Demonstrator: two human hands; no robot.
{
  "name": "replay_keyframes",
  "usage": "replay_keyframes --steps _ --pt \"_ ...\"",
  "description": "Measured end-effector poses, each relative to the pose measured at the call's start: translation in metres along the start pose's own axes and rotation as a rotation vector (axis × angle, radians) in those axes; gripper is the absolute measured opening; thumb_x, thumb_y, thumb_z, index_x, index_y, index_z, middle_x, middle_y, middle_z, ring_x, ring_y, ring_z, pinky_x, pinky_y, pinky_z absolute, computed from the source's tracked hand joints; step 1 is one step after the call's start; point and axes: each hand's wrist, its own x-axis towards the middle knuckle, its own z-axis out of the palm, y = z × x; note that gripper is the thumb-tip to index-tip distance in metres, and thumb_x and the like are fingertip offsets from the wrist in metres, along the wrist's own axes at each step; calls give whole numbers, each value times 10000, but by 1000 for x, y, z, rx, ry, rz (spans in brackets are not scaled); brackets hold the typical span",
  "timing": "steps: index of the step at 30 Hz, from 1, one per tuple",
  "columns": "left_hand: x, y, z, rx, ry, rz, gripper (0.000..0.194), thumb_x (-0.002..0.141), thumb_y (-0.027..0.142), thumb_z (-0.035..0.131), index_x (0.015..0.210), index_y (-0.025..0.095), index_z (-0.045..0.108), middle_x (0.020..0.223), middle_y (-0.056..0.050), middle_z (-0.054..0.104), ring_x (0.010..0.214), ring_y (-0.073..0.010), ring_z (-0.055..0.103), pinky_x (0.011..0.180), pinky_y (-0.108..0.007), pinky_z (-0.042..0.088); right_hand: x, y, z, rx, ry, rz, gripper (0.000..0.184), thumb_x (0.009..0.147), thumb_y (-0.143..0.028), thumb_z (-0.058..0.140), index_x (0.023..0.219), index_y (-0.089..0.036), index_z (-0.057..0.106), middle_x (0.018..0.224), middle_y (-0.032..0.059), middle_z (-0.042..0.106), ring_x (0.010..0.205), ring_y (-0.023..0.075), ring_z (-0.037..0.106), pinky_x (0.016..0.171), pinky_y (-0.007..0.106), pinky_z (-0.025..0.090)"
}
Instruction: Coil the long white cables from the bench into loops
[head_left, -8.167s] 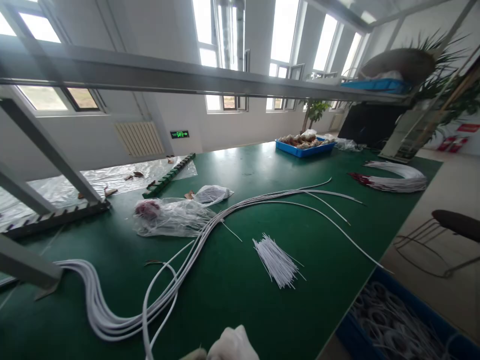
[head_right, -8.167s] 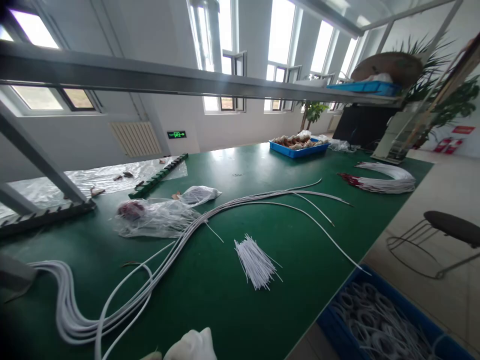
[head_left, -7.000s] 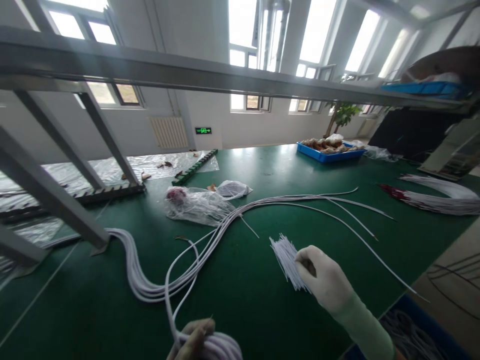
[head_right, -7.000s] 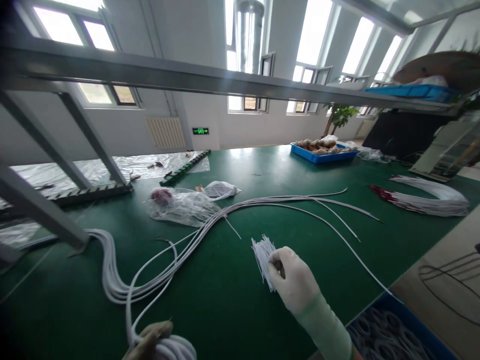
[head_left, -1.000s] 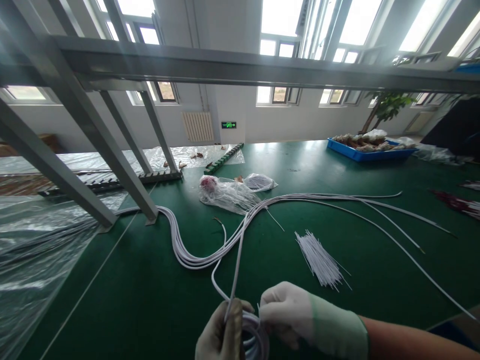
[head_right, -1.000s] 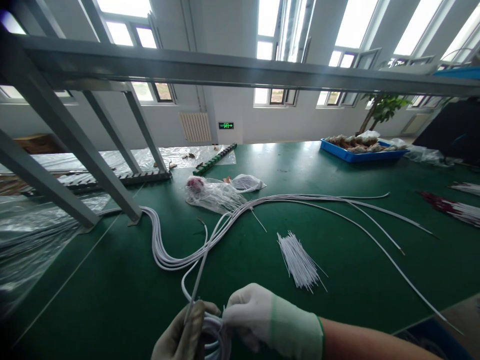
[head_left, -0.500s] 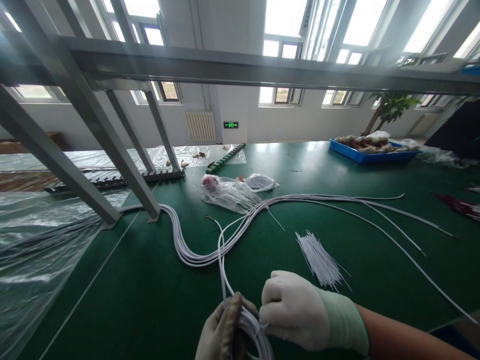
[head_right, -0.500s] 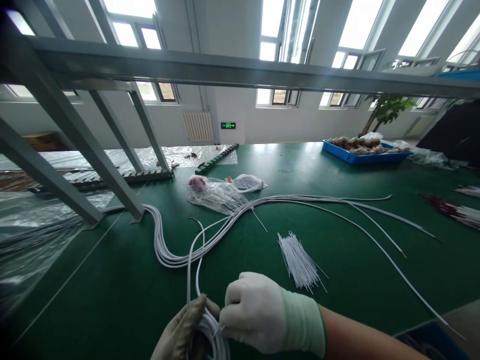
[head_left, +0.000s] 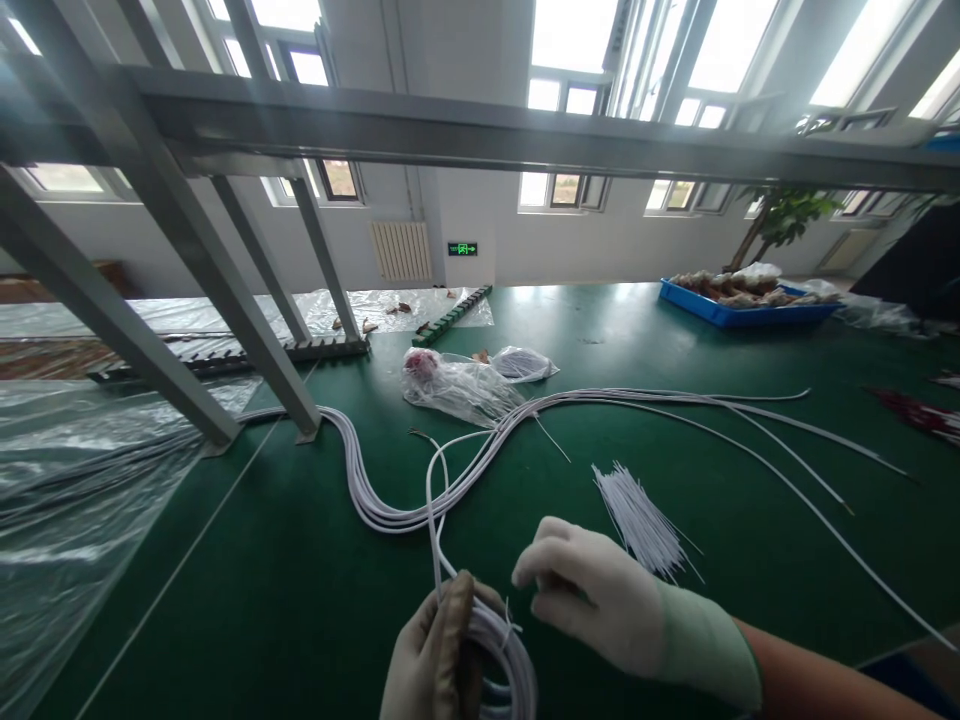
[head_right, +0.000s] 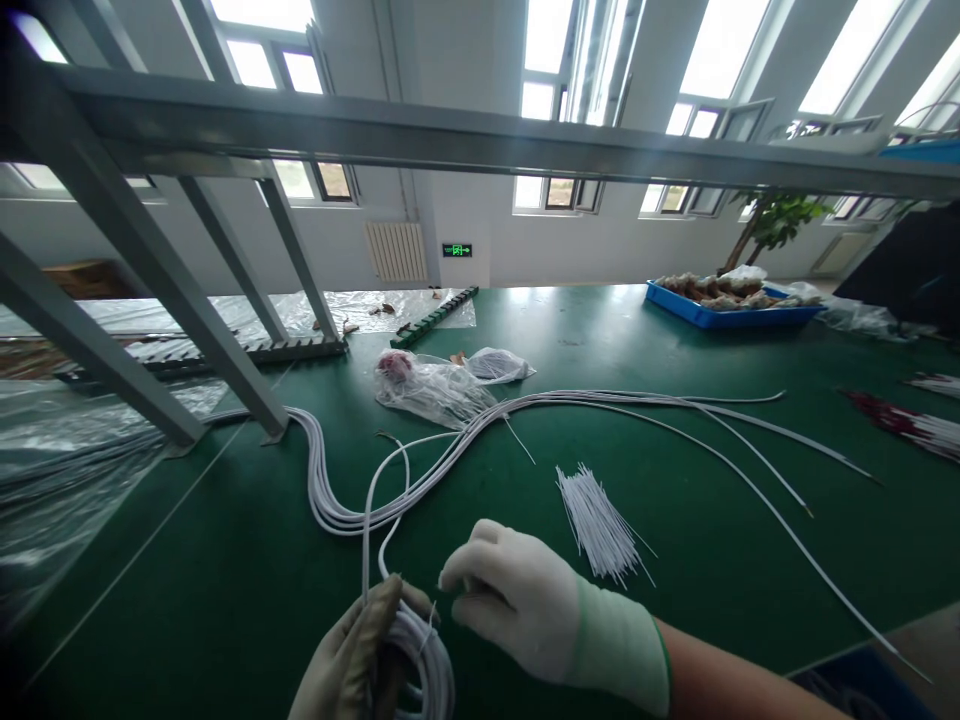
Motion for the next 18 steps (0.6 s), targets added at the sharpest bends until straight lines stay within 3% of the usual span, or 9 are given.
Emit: replay_keyframes --steps 2,5,8,11,13,14,18 --pt "3 3 -2 -67 -59 -52 496 493 624 964 670 222 735 636 -4 687 591 -174 564 597 -262 510 1 4 1 -276 -62 -224 150 1010 -307 613 1099 -229 705 1023 42 636 823 167 572 697 279 428" --pt "4 3 1 -150 -58 -107 468 469 560 996 660 238 714 629 4 695 618 -179 600 576 -246 497 6 9 3 -518 -97 -419 208 1046 -352 556 982 -218 702 928 27 639 706 143 500 639 290 351" --pt "2 3 5 -193 -83 -141 504 407 558 1012 653 239 710 627 8 699 616 -173 604 561 -239 490 10 12 4 -619 -47 -562 197 1033 -348 538 977 -221 677 852 10 619 637 141 400 610 307 304" --pt "1 4 6 -142 -93 -116 454 509 578 976 653 232 719 628 13 687 596 -165 580 603 -252 509 9 9 7 -612 -101 -572 204 1032 -321 500 948 -211 650 853 16 612 646 146 400 625 316 319" --pt "1 3 5 -89 -79 -82 476 539 630 943 679 228 732 626 17 672 573 -158 541 653 -271 532 6 2 11 -507 -148 -447 232 1040 -320 475 908 -195 620 852 24 601 656 146 412 620 310 335" --pt "0 0 5 -62 -64 -58 505 546 670 921 700 226 736 626 17 662 575 -159 530 662 -279 534 6 -3 13 -418 -151 -316 240 1041 -322 472 891 -191 605 849 25 595 664 145 424 615 302 346" --pt "-2 -15 7 279 66 179 558 723 788 721 792 234 733 688 -17 667 669 -215 587 610 -299 484 7 -17 19 27 -217 431 246 1005 -320 519 796 -197 560 757 -10 551 650 140 482 566 262 370"
